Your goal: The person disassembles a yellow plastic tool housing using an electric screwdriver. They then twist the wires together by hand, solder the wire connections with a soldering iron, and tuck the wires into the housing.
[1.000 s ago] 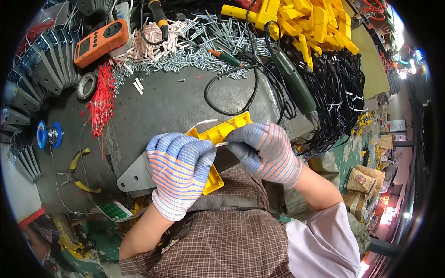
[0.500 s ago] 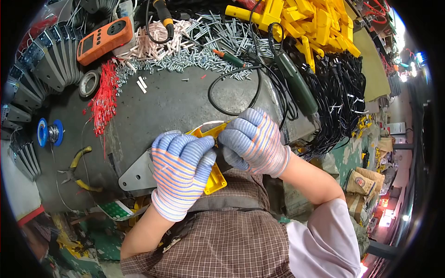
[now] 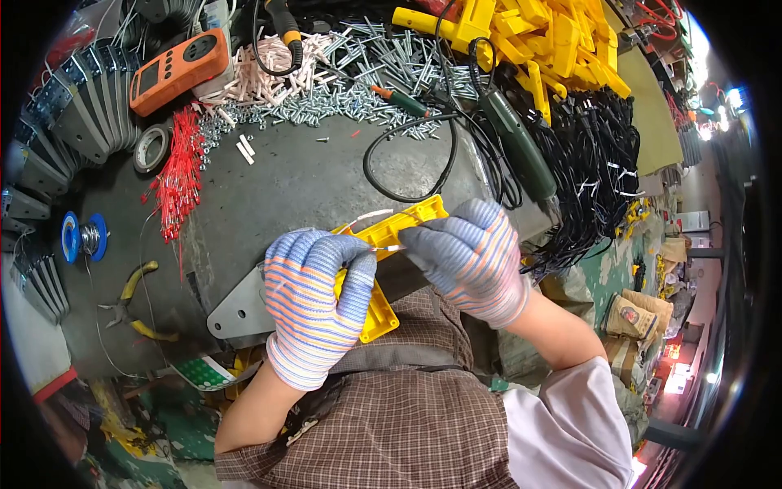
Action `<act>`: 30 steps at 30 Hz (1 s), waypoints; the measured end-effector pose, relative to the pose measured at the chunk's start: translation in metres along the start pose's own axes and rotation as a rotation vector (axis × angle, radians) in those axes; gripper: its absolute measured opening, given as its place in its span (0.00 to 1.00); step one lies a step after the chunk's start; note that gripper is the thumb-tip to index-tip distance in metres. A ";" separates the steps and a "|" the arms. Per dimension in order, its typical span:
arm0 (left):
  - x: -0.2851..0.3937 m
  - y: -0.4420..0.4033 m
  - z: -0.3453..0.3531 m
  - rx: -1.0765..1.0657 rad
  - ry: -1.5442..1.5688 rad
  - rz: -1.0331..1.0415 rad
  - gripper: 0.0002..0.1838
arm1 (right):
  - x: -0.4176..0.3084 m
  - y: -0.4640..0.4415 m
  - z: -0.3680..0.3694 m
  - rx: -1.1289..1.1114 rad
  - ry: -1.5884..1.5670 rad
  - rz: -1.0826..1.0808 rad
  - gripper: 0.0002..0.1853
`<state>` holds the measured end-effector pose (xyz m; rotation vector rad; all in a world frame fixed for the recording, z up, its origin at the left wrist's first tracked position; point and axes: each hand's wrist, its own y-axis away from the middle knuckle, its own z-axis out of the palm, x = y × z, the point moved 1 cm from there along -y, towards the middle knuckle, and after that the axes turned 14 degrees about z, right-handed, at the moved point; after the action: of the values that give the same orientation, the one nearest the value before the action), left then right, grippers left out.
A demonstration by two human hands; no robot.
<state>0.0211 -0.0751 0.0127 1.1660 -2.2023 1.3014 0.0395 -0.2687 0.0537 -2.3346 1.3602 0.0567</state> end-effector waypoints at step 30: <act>-0.025 -0.036 -0.026 -0.384 -0.099 0.074 0.13 | -0.018 0.001 -0.018 -0.175 0.072 -0.033 0.10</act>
<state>0.0617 -0.0498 0.0313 1.0252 -2.4449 0.8057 0.0260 -0.2611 0.0743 -2.5252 1.4012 0.0851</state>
